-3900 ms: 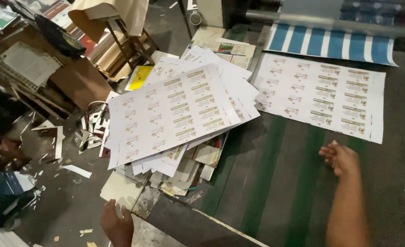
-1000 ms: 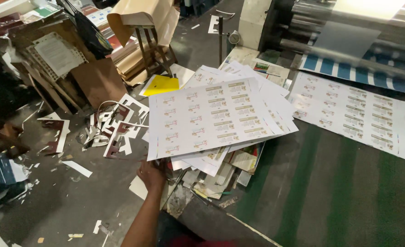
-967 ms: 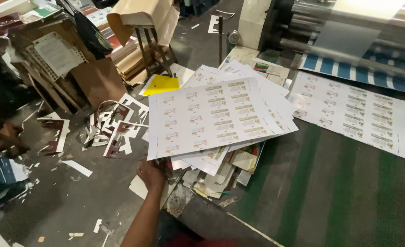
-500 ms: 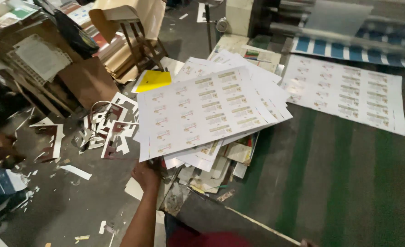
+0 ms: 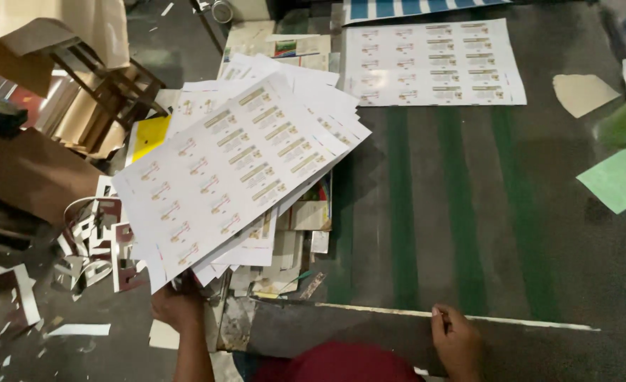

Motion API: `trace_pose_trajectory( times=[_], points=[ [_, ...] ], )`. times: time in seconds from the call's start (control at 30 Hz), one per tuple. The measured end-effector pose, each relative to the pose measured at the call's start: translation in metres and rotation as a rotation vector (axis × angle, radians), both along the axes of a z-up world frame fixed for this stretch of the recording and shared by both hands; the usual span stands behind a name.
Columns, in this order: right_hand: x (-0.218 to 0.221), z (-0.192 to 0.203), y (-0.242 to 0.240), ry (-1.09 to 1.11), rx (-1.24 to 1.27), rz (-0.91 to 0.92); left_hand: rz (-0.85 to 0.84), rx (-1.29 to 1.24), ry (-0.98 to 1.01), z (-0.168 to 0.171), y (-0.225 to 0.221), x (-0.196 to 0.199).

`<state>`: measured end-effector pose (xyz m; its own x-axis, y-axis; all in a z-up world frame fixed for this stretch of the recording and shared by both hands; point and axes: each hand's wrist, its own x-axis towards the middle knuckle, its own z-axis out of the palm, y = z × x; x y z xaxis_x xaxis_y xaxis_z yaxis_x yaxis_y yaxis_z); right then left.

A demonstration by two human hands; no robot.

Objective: The person sorts and stacks printed sheets on a table. They pick up sheets with blue and white patterns and sheets with text, placing them into separate piles. The person repeatedly handles the sheets, aligning them and moving them between stacks.

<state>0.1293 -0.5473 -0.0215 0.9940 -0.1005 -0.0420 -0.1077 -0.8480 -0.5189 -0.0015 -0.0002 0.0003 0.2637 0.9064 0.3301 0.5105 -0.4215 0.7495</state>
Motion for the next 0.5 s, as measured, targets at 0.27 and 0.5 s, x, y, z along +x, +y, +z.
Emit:
trace_pose_trajectory(
  times=[0.27, 0.5],
  points=[
    [0.001, -0.012, -0.002, 0.052, 0.158, -0.006, 0.088, 0.262, 0.247, -0.002, -0.001, -0.001],
    [0.143, 0.031, 0.055, -0.02, 0.477, 0.026, 0.063, 0.273, 0.286, 0.002, -0.004, -0.001]
  ],
)
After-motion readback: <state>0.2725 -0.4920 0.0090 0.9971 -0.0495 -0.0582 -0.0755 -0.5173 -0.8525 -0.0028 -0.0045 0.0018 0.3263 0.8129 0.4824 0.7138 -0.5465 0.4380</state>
